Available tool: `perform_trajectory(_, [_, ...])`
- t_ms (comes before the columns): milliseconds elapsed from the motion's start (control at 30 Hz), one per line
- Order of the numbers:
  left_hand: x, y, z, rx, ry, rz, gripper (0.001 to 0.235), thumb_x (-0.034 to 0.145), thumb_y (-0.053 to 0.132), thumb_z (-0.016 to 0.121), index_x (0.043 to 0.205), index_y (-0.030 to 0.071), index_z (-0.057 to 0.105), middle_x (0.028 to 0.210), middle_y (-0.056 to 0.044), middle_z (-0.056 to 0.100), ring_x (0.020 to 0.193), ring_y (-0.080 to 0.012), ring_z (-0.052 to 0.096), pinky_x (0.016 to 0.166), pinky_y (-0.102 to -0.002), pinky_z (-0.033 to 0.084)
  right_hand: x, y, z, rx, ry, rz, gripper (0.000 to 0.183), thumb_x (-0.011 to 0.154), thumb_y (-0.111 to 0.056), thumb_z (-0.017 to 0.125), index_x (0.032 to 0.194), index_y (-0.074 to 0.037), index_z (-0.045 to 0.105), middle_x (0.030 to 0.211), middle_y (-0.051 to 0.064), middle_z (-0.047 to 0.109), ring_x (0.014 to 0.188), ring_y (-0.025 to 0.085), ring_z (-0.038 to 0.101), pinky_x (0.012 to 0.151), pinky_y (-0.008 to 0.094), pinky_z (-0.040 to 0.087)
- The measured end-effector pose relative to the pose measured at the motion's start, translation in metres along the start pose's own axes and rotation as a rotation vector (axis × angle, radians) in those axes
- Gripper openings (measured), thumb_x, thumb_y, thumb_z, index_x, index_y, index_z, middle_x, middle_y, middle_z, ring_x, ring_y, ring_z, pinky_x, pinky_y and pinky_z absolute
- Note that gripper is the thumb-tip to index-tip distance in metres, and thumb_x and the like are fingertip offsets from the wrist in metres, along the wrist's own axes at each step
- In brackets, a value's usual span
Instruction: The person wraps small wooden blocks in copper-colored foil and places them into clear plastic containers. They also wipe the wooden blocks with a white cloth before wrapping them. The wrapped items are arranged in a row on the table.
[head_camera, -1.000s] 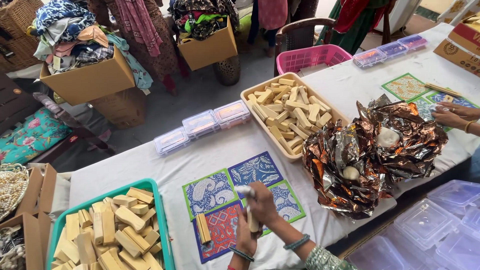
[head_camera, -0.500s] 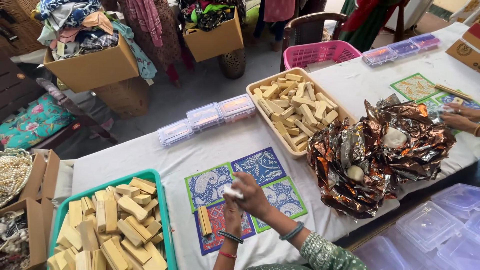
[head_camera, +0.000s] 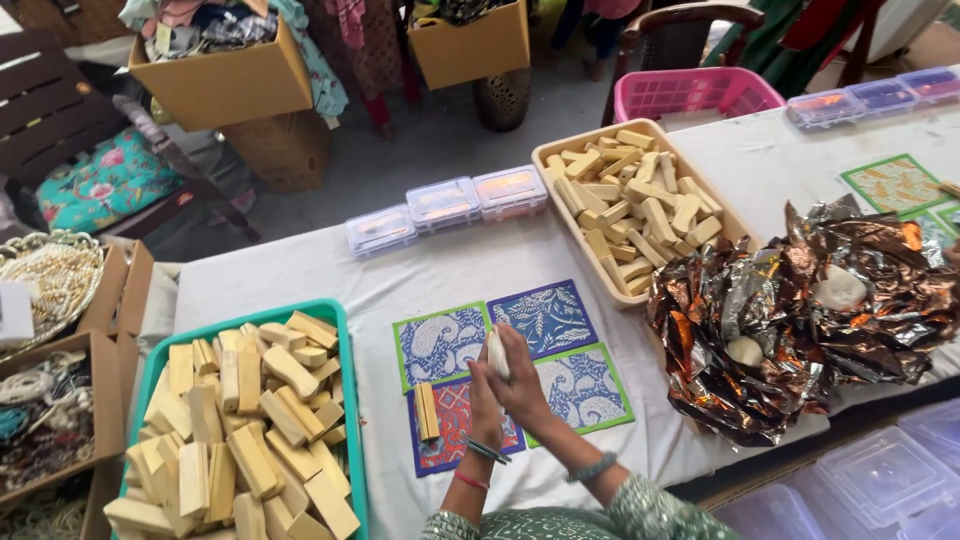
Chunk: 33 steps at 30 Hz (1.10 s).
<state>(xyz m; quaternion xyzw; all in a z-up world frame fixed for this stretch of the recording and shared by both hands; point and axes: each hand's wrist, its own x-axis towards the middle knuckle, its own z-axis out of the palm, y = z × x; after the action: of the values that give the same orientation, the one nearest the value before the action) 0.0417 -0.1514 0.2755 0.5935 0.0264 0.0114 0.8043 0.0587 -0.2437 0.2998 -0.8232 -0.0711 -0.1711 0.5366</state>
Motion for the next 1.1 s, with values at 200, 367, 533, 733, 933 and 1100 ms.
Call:
perform_trajectory(200, [0.014, -0.082, -0.028, -0.812, -0.035, -0.412, 0.053, 0.109, 0.048, 0.039, 0.138, 0.007, 0.056, 0.113, -0.007, 0.068, 0.101, -0.0179, 0.068, 0.087, -0.033, 0.057, -0.056, 0.007, -0.008, -0.009, -0.087, -0.173, 0.047, 0.089, -0.008, 0.069, 0.135, -0.005, 0.061, 0.148, 0.022, 0.049, 0.137, 0.042, 0.053, 0.107, 0.043, 0.048])
perform_trajectory(367, [0.011, -0.044, -0.018, -0.655, 0.039, -0.376, 0.043, 0.103, 0.036, 0.054, 0.137, 0.009, 0.054, 0.104, -0.001, 0.066, 0.089, -0.0131, 0.065, 0.076, -0.030, 0.058, -0.041, 0.049, -0.044, 0.011, -0.103, -0.147, 0.045, 0.079, 0.005, 0.067, 0.122, -0.006, 0.068, 0.129, 0.016, 0.066, 0.120, 0.034, 0.068, 0.099, 0.039, 0.056])
perform_trajectory(533, [0.010, -0.032, -0.013, -0.191, -0.069, -0.216, 0.049, 0.093, 0.012, 0.070, 0.140, 0.007, 0.054, 0.102, -0.002, 0.066, 0.085, -0.0102, 0.063, 0.069, -0.026, 0.055, -0.001, 0.003, -0.071, 0.028, 0.216, -0.080, 0.041, 0.080, 0.009, 0.065, 0.118, -0.005, 0.067, 0.122, 0.014, 0.068, 0.112, 0.031, 0.069, 0.095, 0.035, 0.056])
perform_trajectory(733, [-0.003, -0.041, -0.016, -0.048, -0.223, -0.126, 0.050, 0.090, 0.003, 0.067, 0.139, 0.001, 0.056, 0.111, -0.004, 0.068, 0.089, -0.0070, 0.065, 0.070, -0.023, 0.054, 0.006, -0.027, -0.053, -0.021, -0.094, -0.141, 0.034, 0.078, 0.001, 0.072, 0.112, -0.005, 0.068, 0.115, 0.017, 0.065, 0.107, 0.033, 0.070, 0.085, 0.038, 0.056])
perform_trajectory(933, [-0.016, -0.019, -0.021, 0.184, -0.230, -0.197, 0.048, 0.090, 0.012, 0.075, 0.134, 0.002, 0.059, 0.099, -0.005, 0.069, 0.068, -0.0088, 0.060, 0.053, -0.025, 0.048, 0.024, 0.011, -0.045, -0.451, -0.417, 0.090, 0.008, 0.084, -0.018, 0.072, 0.089, -0.012, 0.071, 0.090, 0.010, 0.068, 0.088, 0.035, 0.070, 0.075, 0.047, 0.054])
perform_trajectory(1100, [-0.014, -0.038, -0.018, -0.075, -0.154, -0.288, 0.045, 0.102, 0.031, 0.057, 0.138, 0.005, 0.060, 0.097, -0.005, 0.066, 0.070, -0.0100, 0.061, 0.055, -0.025, 0.050, 0.020, 0.024, -0.032, -0.449, -0.391, 0.211, 0.022, 0.084, -0.022, 0.074, 0.104, -0.016, 0.070, 0.104, 0.009, 0.070, 0.098, 0.035, 0.069, 0.083, 0.045, 0.056])
